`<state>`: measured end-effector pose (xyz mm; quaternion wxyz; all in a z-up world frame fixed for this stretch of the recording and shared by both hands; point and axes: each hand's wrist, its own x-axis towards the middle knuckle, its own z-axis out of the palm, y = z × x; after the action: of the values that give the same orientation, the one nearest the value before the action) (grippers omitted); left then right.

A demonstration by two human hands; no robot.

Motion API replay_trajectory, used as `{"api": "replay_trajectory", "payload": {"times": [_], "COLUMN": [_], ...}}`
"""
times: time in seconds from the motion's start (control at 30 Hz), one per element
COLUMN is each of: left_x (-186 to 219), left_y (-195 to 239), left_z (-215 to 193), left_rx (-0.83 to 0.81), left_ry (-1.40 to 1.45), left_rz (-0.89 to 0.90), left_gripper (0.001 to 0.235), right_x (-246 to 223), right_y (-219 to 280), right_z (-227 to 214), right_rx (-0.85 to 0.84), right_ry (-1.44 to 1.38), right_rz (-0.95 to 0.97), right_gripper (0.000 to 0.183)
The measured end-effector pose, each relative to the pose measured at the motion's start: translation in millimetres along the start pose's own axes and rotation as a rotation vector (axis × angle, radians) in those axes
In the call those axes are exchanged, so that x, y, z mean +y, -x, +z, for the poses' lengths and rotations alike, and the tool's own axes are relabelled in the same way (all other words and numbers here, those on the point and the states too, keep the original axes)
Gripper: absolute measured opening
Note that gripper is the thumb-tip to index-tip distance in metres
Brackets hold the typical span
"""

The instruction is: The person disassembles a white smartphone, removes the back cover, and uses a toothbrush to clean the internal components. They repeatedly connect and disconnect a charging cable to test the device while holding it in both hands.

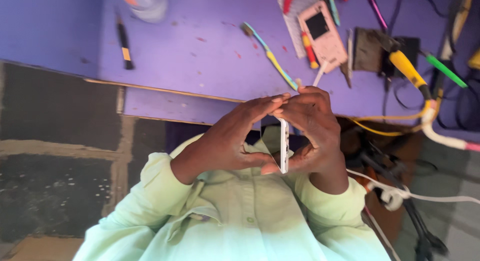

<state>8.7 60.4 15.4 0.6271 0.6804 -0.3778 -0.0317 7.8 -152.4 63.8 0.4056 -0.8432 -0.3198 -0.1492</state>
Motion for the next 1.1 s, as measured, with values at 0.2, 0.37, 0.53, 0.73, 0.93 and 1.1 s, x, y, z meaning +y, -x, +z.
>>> {"api": "replay_trajectory", "payload": {"times": [0.2, 0.37, 0.53, 0.73, 0.93, 1.1], "left_x": [-12.9, -20.1, -20.9, -17.8, -18.0, -19.2], "left_y": [3.5, 5.1, 7.6, 10.3, 11.1, 9.9], "left_z": [32.0, 41.7, 41.8, 43.2, 46.6, 51.9], "left_rx": [-0.022, 0.007, 0.021, 0.03, -0.006, -0.018], "left_ry": [0.027, 0.043, 0.048, 0.082, 0.157, 0.187], "left_rz": [-0.066, -0.027, -0.041, -0.106, -0.163, -0.163], "left_gripper": [0.105, 0.104, 0.106, 0.106, 0.109, 0.11], "right_x": [-3.4, -3.8, -0.6, 0.2, -1.7, -7.0], "right_y": [17.8, 20.6, 22.1, 23.1, 25.7, 30.5], "right_z": [-19.3, -23.1, -20.8, -20.6, -23.1, -25.1], "right_rx": [-0.056, -0.063, -0.066, -0.086, -0.086, -0.08], "right_ry": [0.042, 0.054, 0.054, 0.05, 0.061, 0.087], "right_rz": [0.062, 0.049, 0.063, 0.056, 0.081, 0.13], "right_gripper": [0.092, 0.092, 0.094, 0.096, 0.099, 0.099]}}
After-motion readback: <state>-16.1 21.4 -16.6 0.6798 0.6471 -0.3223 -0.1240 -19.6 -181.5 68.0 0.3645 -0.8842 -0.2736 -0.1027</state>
